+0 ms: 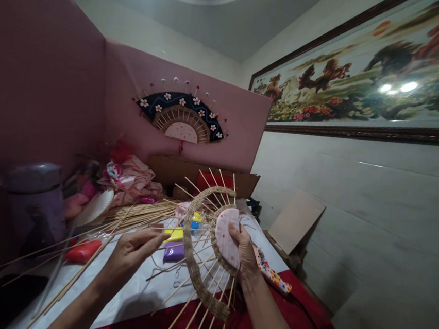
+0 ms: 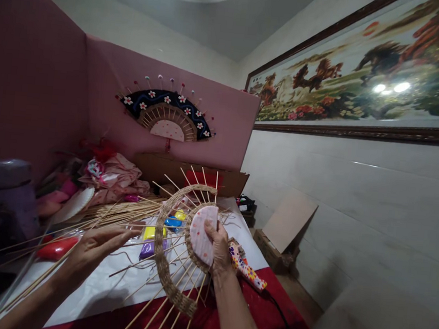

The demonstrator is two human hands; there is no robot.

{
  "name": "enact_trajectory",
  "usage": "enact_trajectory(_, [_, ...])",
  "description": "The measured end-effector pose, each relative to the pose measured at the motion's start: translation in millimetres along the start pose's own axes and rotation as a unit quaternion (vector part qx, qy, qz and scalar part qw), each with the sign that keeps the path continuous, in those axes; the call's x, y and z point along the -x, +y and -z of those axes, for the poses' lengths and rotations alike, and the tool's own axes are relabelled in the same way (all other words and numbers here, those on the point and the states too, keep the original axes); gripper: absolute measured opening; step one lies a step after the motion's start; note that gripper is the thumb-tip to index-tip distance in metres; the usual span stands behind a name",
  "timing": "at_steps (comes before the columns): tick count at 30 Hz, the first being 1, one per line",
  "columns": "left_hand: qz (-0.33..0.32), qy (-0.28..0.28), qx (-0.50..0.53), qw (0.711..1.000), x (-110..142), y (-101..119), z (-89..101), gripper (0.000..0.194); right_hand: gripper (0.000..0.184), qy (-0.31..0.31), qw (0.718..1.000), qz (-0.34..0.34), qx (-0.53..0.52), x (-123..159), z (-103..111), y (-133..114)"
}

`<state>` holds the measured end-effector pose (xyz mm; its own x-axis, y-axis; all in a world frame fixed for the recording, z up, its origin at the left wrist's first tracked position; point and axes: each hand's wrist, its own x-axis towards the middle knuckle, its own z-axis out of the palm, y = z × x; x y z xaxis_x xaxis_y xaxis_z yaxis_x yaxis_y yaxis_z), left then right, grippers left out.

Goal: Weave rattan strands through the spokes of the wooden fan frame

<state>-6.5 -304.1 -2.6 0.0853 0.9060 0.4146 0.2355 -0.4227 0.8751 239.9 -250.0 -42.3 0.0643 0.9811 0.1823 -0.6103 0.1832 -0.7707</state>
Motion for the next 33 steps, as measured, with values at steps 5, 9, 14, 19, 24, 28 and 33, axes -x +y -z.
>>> enact_trajectory(5, [-0.092,0.009,-0.160,0.983,1.8,-2.7,-1.1,0.020,0.039,0.023,1.000,0.008,0.012,0.1,-1.8,-1.6])
enact_trajectory(9, [-0.146,0.045,-0.235,0.960,2.4,-6.3,-1.5,0.017,0.040,0.026,0.999,0.018,0.014,-0.7,-1.0,-1.5])
enact_trajectory(14, [-0.115,0.093,-0.195,0.970,-0.4,-16.4,0.8,0.019,0.039,0.026,0.999,0.021,0.019,-1.0,0.5,-1.0])
enact_trajectory(19, [-0.040,0.133,-0.164,0.977,-4.7,-25.2,3.2,0.020,0.038,0.028,0.999,0.028,0.016,-0.2,1.1,-0.2])
enact_trajectory(24, [0.040,0.109,-0.001,0.993,-7.9,-22.5,4.2,0.023,0.042,0.018,0.999,0.025,0.009,-0.6,1.5,-1.8])
enact_trajectory(28, [0.077,0.103,0.066,0.990,-10.2,-19.4,12.1,0.024,0.043,0.024,0.999,0.026,0.010,-1.6,1.0,-4.2])
enact_trajectory(33, [0.037,0.135,0.008,0.990,-12.5,-24.4,20.2,0.026,0.042,0.027,0.999,0.027,0.019,-1.6,-0.9,-5.1])
